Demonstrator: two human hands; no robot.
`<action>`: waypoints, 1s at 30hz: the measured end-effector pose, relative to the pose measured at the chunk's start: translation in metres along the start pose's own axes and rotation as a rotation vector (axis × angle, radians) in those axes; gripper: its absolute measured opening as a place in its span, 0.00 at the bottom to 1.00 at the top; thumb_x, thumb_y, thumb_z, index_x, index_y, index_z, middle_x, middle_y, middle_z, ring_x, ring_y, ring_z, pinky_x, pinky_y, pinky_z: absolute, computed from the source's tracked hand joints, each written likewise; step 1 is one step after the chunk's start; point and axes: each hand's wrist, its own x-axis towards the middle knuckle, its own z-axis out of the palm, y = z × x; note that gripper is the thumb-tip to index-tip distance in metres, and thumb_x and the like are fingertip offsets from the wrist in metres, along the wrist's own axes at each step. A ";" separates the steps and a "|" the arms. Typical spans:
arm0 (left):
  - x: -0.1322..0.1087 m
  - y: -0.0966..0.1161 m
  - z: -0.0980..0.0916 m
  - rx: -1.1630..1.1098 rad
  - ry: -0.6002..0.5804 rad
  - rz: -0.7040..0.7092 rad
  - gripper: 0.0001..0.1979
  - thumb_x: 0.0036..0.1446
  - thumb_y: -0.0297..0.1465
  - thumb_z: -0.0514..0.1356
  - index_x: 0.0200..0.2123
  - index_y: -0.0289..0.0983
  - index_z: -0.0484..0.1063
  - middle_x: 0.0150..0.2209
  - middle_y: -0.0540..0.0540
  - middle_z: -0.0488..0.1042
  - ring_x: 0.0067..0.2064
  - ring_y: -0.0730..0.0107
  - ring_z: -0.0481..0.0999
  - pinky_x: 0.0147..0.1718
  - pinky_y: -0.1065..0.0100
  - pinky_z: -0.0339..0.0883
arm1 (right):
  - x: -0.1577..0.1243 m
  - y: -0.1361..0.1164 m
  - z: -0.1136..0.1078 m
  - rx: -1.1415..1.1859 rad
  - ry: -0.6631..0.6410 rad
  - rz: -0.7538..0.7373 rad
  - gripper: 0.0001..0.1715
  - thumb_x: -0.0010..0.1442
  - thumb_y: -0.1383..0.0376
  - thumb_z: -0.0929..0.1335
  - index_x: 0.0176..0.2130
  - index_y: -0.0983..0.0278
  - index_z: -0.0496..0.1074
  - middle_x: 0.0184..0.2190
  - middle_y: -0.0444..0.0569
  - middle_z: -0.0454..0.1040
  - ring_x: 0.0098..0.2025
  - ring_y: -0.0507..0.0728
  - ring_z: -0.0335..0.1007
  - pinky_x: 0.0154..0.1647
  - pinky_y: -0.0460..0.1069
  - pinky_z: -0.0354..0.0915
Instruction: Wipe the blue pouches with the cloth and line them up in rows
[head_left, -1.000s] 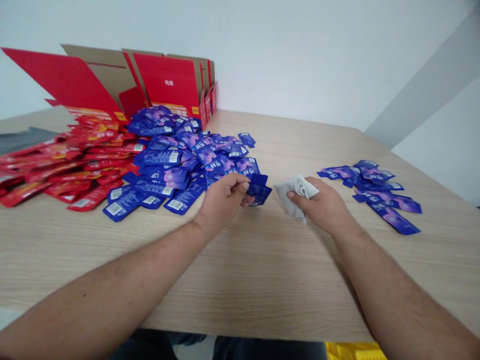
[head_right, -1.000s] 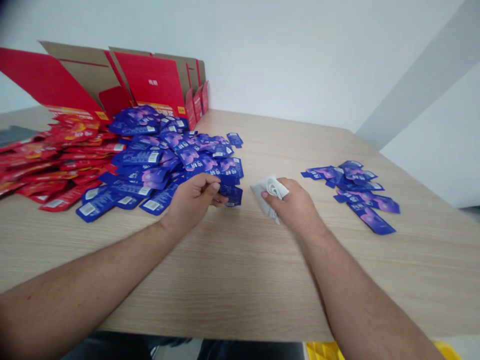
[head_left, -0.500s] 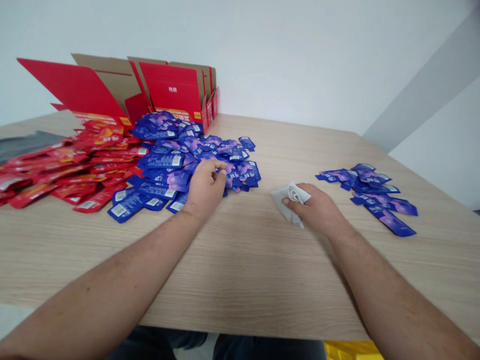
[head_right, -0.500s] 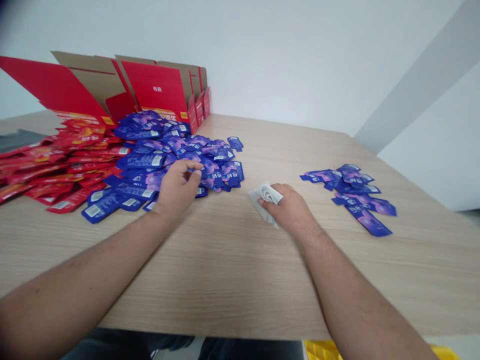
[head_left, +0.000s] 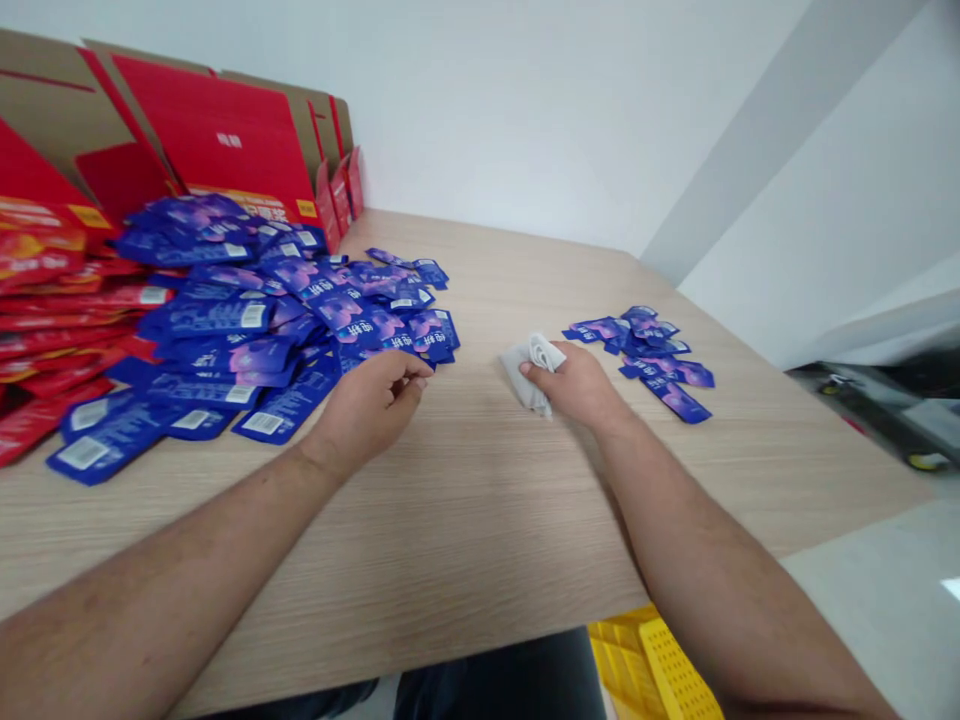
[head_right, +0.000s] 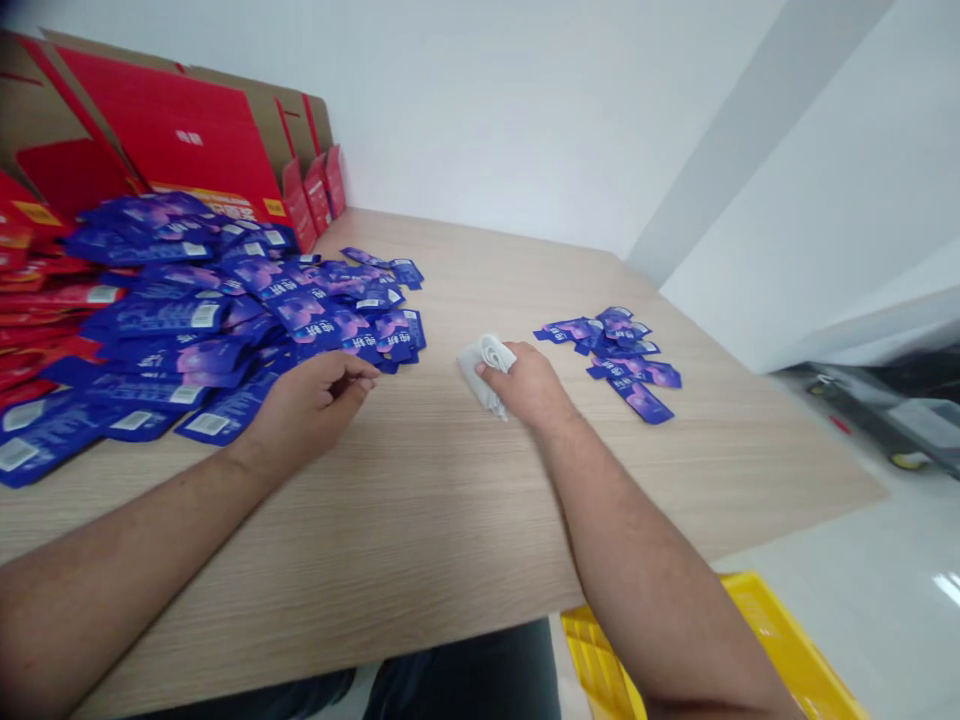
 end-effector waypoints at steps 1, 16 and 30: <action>0.000 0.000 -0.001 0.006 0.000 -0.003 0.12 0.65 0.33 0.57 0.43 0.37 0.79 0.38 0.45 0.81 0.40 0.63 0.79 0.42 0.62 0.72 | 0.002 0.004 -0.003 -0.018 0.008 0.016 0.12 0.64 0.57 0.70 0.38 0.63 0.77 0.36 0.52 0.82 0.36 0.58 0.77 0.38 0.50 0.66; -0.002 -0.006 0.005 -0.009 -0.036 0.036 0.12 0.65 0.32 0.57 0.44 0.36 0.79 0.38 0.45 0.82 0.37 0.65 0.79 0.39 0.63 0.72 | 0.023 0.100 -0.040 -0.368 -0.016 0.446 0.27 0.69 0.55 0.68 0.54 0.75 0.79 0.53 0.73 0.81 0.57 0.72 0.79 0.55 0.58 0.71; -0.002 -0.006 0.008 -0.016 -0.071 0.057 0.12 0.63 0.30 0.56 0.43 0.35 0.79 0.38 0.44 0.82 0.36 0.66 0.78 0.36 0.64 0.71 | 0.026 0.112 -0.037 -0.413 -0.061 0.450 0.25 0.66 0.54 0.70 0.53 0.68 0.81 0.51 0.65 0.83 0.55 0.67 0.81 0.53 0.53 0.72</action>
